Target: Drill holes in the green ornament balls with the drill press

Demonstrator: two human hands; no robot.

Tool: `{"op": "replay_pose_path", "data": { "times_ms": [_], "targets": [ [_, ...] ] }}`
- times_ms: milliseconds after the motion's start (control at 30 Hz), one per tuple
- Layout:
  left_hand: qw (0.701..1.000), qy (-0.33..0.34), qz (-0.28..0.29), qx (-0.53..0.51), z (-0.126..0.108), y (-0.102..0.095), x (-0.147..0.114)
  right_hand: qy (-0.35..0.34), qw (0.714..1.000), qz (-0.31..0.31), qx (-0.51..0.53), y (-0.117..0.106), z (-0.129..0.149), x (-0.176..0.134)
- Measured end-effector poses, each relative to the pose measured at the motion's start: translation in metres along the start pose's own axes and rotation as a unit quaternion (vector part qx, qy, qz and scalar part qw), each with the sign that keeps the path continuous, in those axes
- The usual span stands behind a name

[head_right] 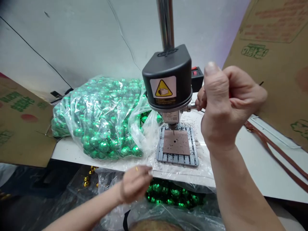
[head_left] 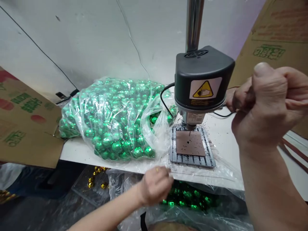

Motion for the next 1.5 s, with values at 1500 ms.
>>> {"op": "replay_pose_path", "data": {
  "times_ms": [1500],
  "targets": [
    [0.895,-0.222,-0.164,-0.350,0.113,0.051,0.113,-0.003,1.000,0.009,-0.009,0.005,0.006,-0.007]
  ]
}}
Point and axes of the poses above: each hand's wrist, its own x-axis towards the middle knuckle, its own y-axis out of the palm, z = x × y, the point moved 4 cm from there along x, towards the middle knuckle, and after that the axes turned 14 degrees about y, right-handed, at the moved point
